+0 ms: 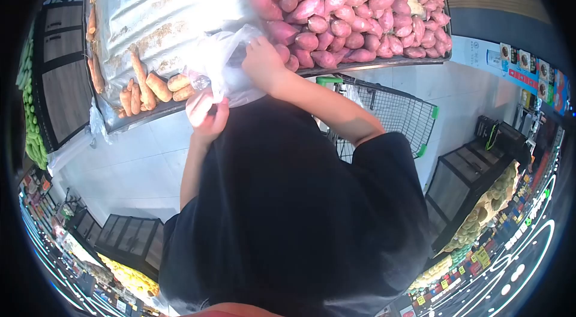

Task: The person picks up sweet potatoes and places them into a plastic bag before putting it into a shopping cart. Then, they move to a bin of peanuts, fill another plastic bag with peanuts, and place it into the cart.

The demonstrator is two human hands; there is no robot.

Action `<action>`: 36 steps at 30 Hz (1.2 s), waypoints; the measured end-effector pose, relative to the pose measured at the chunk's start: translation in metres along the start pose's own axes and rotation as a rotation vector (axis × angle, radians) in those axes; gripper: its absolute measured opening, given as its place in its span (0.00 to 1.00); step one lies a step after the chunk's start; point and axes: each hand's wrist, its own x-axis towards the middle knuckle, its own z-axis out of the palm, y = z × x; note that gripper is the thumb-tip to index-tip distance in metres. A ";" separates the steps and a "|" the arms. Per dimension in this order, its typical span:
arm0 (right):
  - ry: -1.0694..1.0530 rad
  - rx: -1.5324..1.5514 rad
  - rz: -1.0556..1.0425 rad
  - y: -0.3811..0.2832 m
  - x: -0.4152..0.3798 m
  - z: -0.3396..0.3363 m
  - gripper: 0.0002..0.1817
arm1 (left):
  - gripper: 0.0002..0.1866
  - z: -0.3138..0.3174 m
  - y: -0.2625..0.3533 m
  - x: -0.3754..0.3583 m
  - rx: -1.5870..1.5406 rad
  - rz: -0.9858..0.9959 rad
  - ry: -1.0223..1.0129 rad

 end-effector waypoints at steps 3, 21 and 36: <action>0.222 0.415 0.052 0.016 -0.024 -0.037 0.18 | 0.08 0.000 0.002 0.002 -0.012 -0.017 0.073; 0.361 0.131 0.173 0.100 -0.034 -0.061 0.21 | 0.07 -0.003 -0.001 -0.006 0.004 -0.084 0.083; 0.049 0.061 0.083 -0.010 0.018 0.013 0.06 | 0.09 0.004 0.007 0.005 -0.041 0.036 0.087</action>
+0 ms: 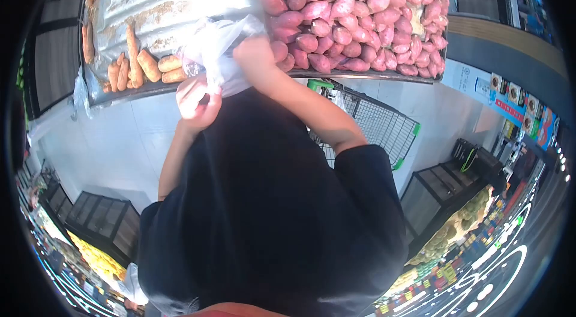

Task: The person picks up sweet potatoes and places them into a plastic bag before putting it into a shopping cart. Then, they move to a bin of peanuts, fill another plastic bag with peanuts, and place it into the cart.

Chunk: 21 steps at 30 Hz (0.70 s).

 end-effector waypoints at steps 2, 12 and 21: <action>-0.143 0.031 0.082 -0.003 0.013 0.019 0.05 | 0.09 0.001 0.001 -0.001 0.037 0.012 -0.006; 0.067 0.129 0.111 0.000 -0.005 -0.017 0.05 | 0.11 -0.005 -0.001 -0.008 0.079 -0.027 0.037; 0.671 0.936 0.536 0.064 -0.087 -0.115 0.10 | 0.07 -0.018 0.001 -0.012 0.114 -0.076 0.225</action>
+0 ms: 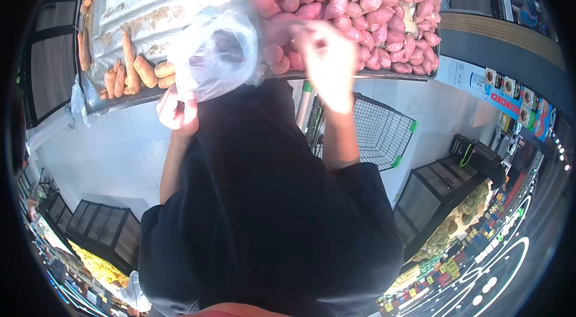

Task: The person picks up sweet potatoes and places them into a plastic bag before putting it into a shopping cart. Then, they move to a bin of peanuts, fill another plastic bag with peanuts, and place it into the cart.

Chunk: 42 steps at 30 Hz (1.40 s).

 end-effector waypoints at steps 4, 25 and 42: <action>0.235 -0.582 0.141 0.013 0.020 -0.050 0.14 | 0.06 -0.007 0.011 0.004 0.038 0.011 0.027; 0.428 0.329 0.269 0.146 0.024 -0.047 0.11 | 0.04 -0.013 0.016 -0.006 0.026 0.057 0.042; 0.371 0.211 0.196 0.187 0.017 -0.029 0.14 | 0.04 -0.012 0.041 -0.021 0.032 -0.044 -0.036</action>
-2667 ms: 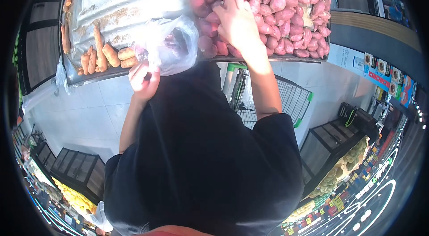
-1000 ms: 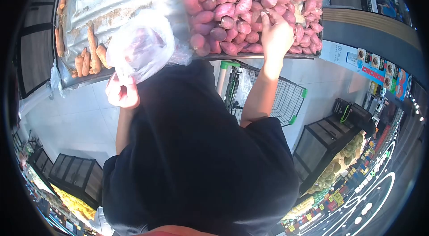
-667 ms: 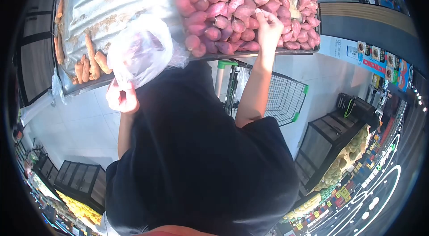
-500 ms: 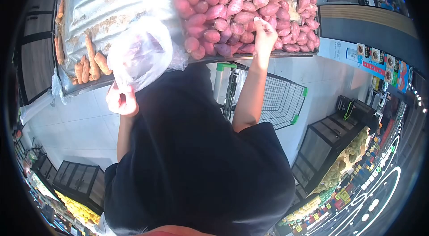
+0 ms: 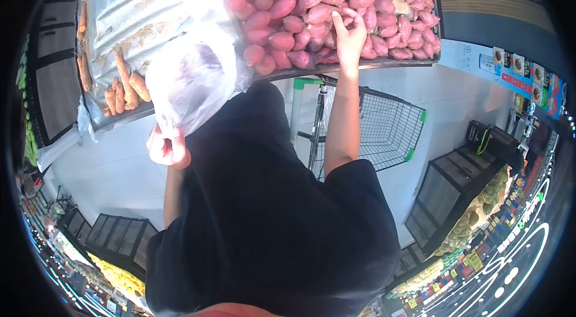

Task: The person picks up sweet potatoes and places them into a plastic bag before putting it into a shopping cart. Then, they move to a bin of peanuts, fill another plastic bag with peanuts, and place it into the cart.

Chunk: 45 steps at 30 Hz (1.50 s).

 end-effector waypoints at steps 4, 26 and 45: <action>0.037 0.080 -0.074 0.006 -0.010 0.010 0.15 | 0.04 -0.005 0.003 -0.008 -0.003 -0.042 0.048; -0.489 -0.084 -0.314 -0.065 -0.239 0.081 0.24 | 0.09 -0.083 0.004 -0.033 -0.499 -0.175 -0.223; -0.544 0.693 0.759 -0.072 -0.364 0.033 0.18 | 0.13 -0.100 -0.085 -0.072 -1.709 -1.227 -0.240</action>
